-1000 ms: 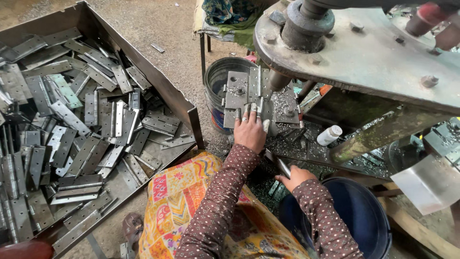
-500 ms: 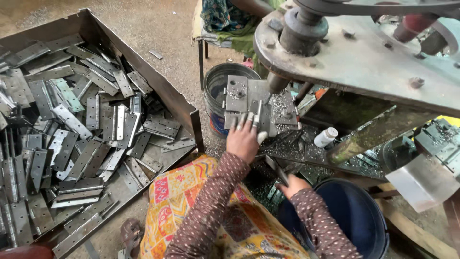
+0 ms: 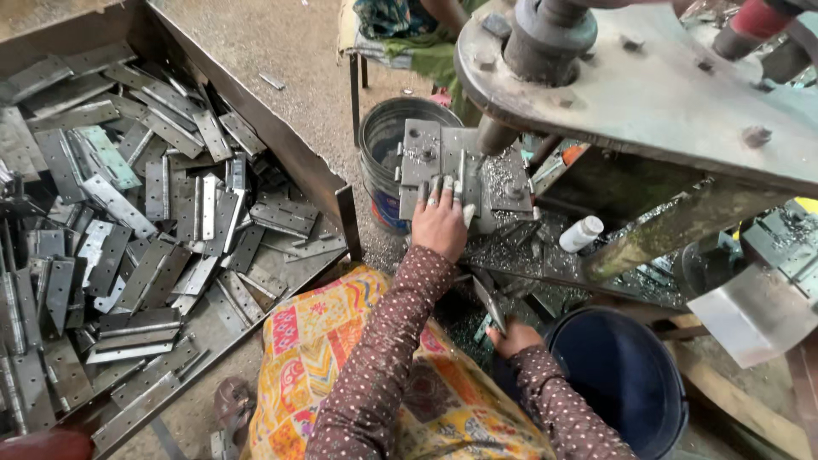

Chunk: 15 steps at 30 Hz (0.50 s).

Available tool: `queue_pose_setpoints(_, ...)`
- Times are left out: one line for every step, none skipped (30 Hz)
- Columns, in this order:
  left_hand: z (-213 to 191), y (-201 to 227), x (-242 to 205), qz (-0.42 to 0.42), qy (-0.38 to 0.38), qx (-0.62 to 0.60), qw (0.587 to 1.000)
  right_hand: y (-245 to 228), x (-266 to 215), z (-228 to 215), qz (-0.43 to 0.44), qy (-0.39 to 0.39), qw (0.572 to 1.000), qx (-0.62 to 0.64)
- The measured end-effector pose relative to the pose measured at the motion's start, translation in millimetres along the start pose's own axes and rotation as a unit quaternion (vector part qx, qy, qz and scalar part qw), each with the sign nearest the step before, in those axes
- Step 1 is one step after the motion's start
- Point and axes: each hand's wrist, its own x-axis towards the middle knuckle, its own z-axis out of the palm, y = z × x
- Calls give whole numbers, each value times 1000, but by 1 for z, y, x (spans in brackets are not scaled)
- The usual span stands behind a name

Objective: The person repeatedly picks up metal hinge pieces from a bin, places them into a manual punching machine, and operates the lever to punch holes. The processed pieces are then returned to the bin.

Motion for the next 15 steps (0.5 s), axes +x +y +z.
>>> queue_pose_setpoints(1, 0, 2, 3, -6, 9, 1000, -1, 6, -11, 12, -35, 999, 16)
queue_pose_setpoints(3, 2, 5, 4, -9, 15, 1000, -2, 12, -28, 24, -69, 997, 27)
queue_pose_setpoints(6, 3, 11, 4, -13, 22, 1000, -5, 20, -49, 26, -65, 997, 15)
queue_pose_setpoints(7, 2, 17, 1, -12, 30, 999, -12, 24, -69, 27, -64, 998, 4)
queue_pose_setpoints(9, 1, 23, -1, -11, 38, 999, -19, 27, -87, 27, -63, 998, -7)
queue_pose_setpoints(13, 2, 24, -1, -18, 44, 999, -24, 22, -96, 28, -75, 996, -26)
queue_pose_setpoints(17, 2, 25, -15, -51, 34, 998, -28, 15, -101, 29, -87, 995, -45)
queue_pose_setpoints(20, 2, 33, -28, -80, 25, 996, -31, 13, -106, 29, -95, 993, -64)
queue_pose_setpoints(23, 3, 37, -41, -109, 15, 993, -33, 8, -104, 29, -79, 995, -46)
queue_pose_setpoints(25, 4, 40, -39, -97, 12, 994, -33, 4, -100, 28, -62, 997, -28)
queue_pose_setpoints(27, 5, 43, -36, -85, 9, 996, -30, 0, -90, 28, -45, 999, -9)
queue_pose_setpoints(27, 4, 45, -34, -72, 8, 997, -29, -1, -77, 25, -27, 999, 8)
queue_pose_setpoints(26, 3, 44, -24, -58, 12, 998, -26, -2, -63, 21, -9, 999, 25)
queue_pose_setpoints(25, 3, 41, -18, -44, 17, 999, -21, 0, -50, 15, 7, 999, 39)
queue_pose_setpoints(23, 2, 38, -13, -30, 22, 999, -15, 2, -40, 18, -7, 999, 33)
